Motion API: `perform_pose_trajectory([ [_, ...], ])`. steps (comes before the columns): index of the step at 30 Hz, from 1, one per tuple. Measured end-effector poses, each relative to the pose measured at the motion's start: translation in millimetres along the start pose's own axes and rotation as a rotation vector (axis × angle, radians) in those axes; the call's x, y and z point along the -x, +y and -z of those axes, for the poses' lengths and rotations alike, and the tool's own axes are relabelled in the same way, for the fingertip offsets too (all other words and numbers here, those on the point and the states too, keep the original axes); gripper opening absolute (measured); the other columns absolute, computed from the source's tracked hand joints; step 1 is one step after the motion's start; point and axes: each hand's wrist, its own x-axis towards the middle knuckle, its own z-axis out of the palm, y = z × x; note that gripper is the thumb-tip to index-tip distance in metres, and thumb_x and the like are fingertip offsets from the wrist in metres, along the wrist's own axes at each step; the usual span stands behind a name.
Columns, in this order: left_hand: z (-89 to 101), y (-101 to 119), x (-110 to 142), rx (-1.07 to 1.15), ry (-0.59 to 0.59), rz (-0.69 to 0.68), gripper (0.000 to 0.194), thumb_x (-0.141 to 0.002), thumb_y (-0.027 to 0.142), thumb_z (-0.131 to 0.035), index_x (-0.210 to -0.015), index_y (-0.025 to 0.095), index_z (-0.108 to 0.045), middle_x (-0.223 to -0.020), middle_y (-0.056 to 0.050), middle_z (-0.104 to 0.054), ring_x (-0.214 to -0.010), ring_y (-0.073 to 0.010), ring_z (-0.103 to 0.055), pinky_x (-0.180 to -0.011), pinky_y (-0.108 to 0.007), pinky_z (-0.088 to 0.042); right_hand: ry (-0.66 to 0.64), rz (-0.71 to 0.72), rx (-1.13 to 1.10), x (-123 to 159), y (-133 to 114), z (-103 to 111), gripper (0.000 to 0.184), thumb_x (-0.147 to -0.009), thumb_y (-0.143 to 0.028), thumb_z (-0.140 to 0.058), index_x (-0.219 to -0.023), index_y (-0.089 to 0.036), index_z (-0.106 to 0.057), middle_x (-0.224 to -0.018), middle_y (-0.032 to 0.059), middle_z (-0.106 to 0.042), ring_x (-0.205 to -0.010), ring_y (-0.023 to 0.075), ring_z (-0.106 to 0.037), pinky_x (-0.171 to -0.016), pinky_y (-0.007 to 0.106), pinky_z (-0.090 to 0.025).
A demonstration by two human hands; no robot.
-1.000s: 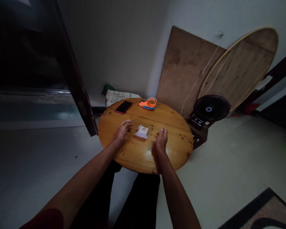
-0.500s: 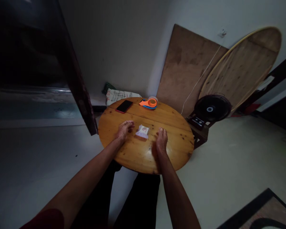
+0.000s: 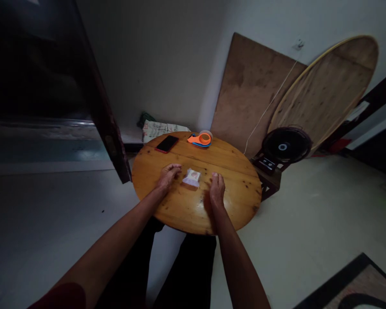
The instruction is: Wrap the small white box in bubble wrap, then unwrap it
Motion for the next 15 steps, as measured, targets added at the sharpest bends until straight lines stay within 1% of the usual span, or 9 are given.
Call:
perform_pose_trajectory([
  [4, -2.3, -1.0, 3.1, -0.054, -0.043, -0.055, 0.021, -0.064, 0.027, -0.067, -0.083, 0.019, -0.068, -0.078, 0.000, -0.066, -0.070, -0.0128, -0.060, -0.066, -0.023, -0.046, -0.003, 0.006, 0.014, 0.2, 0.3, -0.6, 0.044, -0.089, -0.057, -0.039, -0.092, -0.020, -0.062, -0.098, 0.0081, -0.066, -0.092, 0.0203, -0.062, -0.089, 0.041, -0.048],
  [6, -5.5, 0.5, 5.9, -0.087, -0.063, -0.083, 0.021, -0.064, 0.028, -0.069, -0.082, 0.019, -0.068, -0.079, 0.000, -0.066, -0.075, -0.0142, -0.061, -0.071, -0.024, -0.048, -0.009, 0.019, 0.020, 0.6, -0.3, -0.5, 0.043, -0.089, -0.056, -0.039, -0.092, -0.021, -0.063, -0.099, 0.0083, -0.066, -0.093, 0.0205, -0.062, -0.091, 0.041, -0.047],
  [10, -10.1, 2.9, 9.4, -0.111, -0.076, -0.106, 0.024, -0.062, 0.031, -0.071, -0.081, 0.018, -0.067, -0.077, 0.000, -0.063, -0.074, -0.0148, -0.060, -0.068, -0.024, -0.048, -0.008, 0.039, 0.033, 1.4, -1.1, -0.2, 0.044, -0.090, -0.056, -0.038, -0.092, -0.020, -0.063, -0.099, 0.0087, -0.067, -0.094, 0.0211, -0.061, -0.091, 0.042, -0.047],
  [15, -8.4, -0.6, 8.4, -0.119, -0.102, -0.141, 0.026, -0.064, 0.033, -0.072, -0.083, 0.017, -0.067, -0.078, -0.001, -0.063, -0.075, -0.0146, -0.060, -0.069, -0.024, -0.049, -0.003, 0.025, 0.030, 1.5, -1.7, -0.6, 0.043, -0.090, -0.055, -0.039, -0.091, -0.020, -0.063, -0.098, 0.0089, -0.067, -0.093, 0.0209, -0.061, -0.090, 0.041, -0.047],
])
